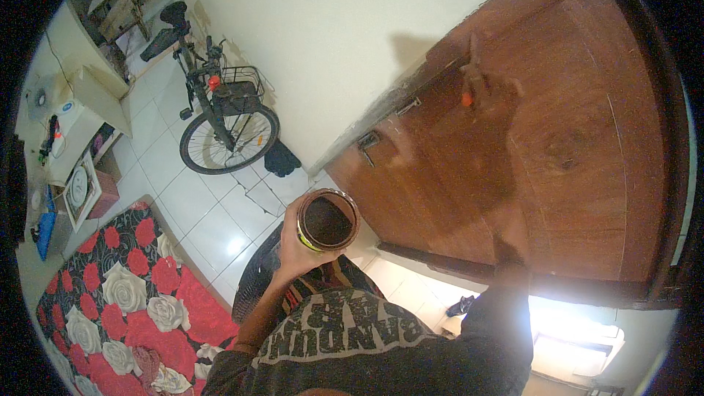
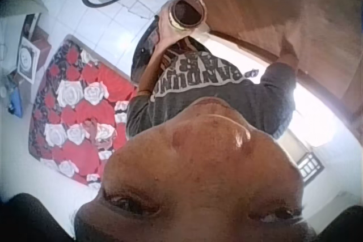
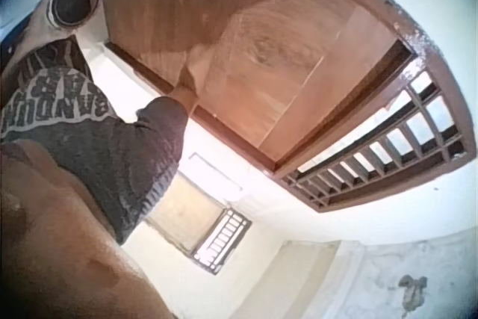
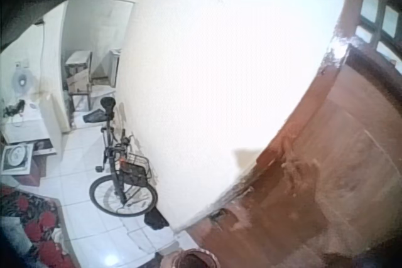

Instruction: The person paints the wooden door and its frame using a paintbrush and a can of brown paint.

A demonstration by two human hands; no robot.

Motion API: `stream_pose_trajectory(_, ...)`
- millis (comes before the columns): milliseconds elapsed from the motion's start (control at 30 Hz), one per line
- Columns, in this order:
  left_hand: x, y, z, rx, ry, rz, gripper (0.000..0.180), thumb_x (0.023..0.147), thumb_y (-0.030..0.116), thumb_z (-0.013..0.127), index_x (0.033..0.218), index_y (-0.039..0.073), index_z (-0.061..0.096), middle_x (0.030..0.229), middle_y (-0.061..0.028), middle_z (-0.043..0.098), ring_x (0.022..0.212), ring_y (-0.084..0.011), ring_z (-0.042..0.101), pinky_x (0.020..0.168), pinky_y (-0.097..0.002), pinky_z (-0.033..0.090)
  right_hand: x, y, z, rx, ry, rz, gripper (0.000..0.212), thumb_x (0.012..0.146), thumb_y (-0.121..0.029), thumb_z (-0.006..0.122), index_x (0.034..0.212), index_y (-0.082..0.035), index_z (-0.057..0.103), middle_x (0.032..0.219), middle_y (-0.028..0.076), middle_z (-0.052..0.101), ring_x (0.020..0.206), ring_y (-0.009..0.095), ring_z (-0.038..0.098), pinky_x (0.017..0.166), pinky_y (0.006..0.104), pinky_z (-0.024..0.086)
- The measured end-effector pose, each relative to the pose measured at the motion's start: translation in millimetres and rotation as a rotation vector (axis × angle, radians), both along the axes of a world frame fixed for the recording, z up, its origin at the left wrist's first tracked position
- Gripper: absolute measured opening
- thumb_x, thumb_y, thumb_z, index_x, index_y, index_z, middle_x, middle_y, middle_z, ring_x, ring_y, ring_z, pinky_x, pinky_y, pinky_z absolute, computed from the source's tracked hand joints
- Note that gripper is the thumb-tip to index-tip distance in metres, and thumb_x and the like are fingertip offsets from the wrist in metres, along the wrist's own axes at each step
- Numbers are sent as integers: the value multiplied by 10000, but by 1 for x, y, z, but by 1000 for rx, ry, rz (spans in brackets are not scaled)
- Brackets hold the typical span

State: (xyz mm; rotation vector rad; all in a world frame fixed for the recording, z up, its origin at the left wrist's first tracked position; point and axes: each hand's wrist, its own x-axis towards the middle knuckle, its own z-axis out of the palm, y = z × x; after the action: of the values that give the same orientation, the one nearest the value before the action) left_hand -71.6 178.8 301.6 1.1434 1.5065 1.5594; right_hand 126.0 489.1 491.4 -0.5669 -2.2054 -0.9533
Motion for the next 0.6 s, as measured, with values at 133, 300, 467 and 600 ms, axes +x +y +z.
stream_pose_trajectory(133,-2,1,4,1,-19,-39,1036,437,219,912,1329,30,419,1273,-177,509,1212,-382,481,1038,-454,382,8,-16,-35,-100,-191,-39,313,769,-172,687,1077,-123,659,932,22,605,873,250,568,772,431,430)
stream_pose_trajectory(300,-3,-3,-1,14,12,-8,1039,435,226,911,1330,35,419,1273,-175,510,1210,-374,481,1033,-450,382,6,-8,-81,-279,-262,51,313,767,-166,684,1076,-124,657,931,25,608,876,246,572,773,440,428)
stream_pose_trajectory(467,-6,-4,-2,23,-4,-8,1038,433,221,912,1328,37,418,1268,-172,512,1195,-368,491,1025,-446,385,4,-5,-48,-247,-46,4,313,765,-161,682,1075,-125,656,931,29,611,879,242,576,775,449,426)
stream_pose_trajectory(600,-5,-4,0,12,14,40,1031,437,219,915,1322,35,419,1254,-167,518,1183,-363,499,1013,-441,397,-13,-5,-20,-118,73,24,313,764,-156,681,1074,-126,655,931,32,613,881,240,579,776,456,424)
